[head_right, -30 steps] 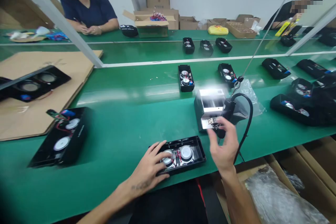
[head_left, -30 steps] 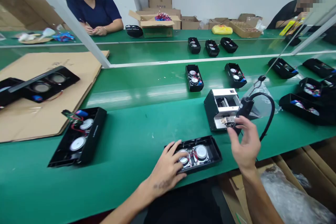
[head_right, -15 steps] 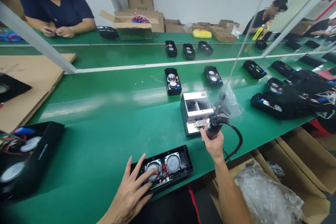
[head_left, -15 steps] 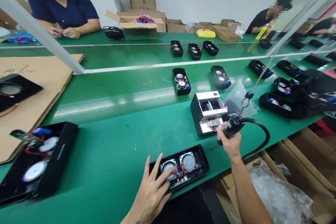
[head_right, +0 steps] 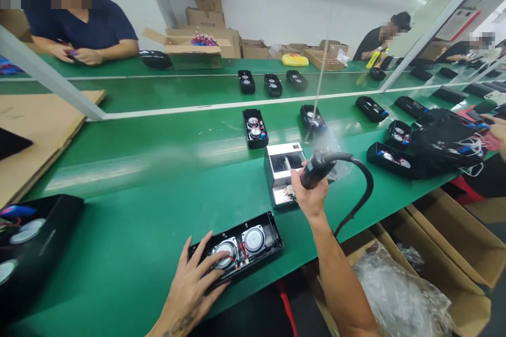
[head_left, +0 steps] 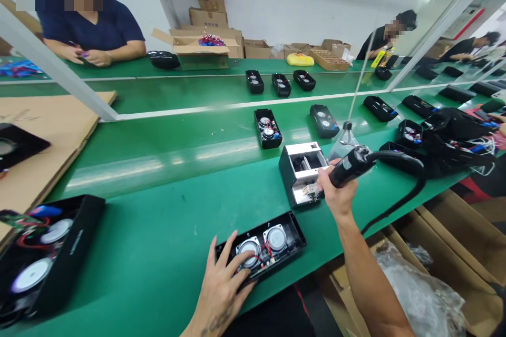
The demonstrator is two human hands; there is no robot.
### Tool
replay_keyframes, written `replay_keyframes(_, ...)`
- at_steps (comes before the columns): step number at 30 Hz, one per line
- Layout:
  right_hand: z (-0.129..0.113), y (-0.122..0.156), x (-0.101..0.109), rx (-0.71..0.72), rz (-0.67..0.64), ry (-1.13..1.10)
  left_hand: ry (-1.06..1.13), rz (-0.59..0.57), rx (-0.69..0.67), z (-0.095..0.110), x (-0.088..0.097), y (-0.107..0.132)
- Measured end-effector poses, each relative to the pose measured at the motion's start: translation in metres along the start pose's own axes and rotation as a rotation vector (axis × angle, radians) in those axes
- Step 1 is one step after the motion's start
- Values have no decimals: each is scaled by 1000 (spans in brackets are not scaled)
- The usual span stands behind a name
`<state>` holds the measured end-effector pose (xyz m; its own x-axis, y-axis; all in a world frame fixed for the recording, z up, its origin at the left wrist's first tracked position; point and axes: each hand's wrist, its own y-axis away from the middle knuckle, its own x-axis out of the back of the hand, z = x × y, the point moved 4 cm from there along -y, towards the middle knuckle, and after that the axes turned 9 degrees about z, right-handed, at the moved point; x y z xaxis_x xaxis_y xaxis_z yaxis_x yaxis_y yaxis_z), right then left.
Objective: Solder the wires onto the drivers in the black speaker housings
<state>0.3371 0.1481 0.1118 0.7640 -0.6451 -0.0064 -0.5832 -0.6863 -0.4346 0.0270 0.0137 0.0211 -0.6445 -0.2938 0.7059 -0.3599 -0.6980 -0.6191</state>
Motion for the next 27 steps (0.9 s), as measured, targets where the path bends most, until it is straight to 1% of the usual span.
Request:
replay_keyframes(3, 4, 11, 3, -121, -137, 74, 40, 3, 51, -1, -1, 2)
replay_keyframes(5, -1, 25, 8, -176, -204, 22, 51, -4, 57, 0, -2, 3)
replay_keyframes(6, -6, 33, 13, -182, -201, -35, 55, -5, 57, 1, -3, 4)
replay_keyframes(9, -29, 59, 29, -133, -148, -251, 71, 2, 76, 2, -3, 5)
replay_keyframes(12, -51, 86, 38, -57, -174, -416, 79, -27, 96, 3, -3, 6)
replay_keyframes(14, -61, 102, 37, -34, -226, -452, 93, -36, 110, 3, -3, 7)
replay_keyframes(16, -65, 114, 33, -34, -277, -433, 103, -31, 121, 3, -3, 7)
replay_keyframes(21, -61, 133, 20, -64, -393, -411, 67, -34, 106, 4, -2, 6)
replay_keyframes(27, -51, 142, 16, -82, -379, -467, 98, 1, 107, 4, -4, 7)
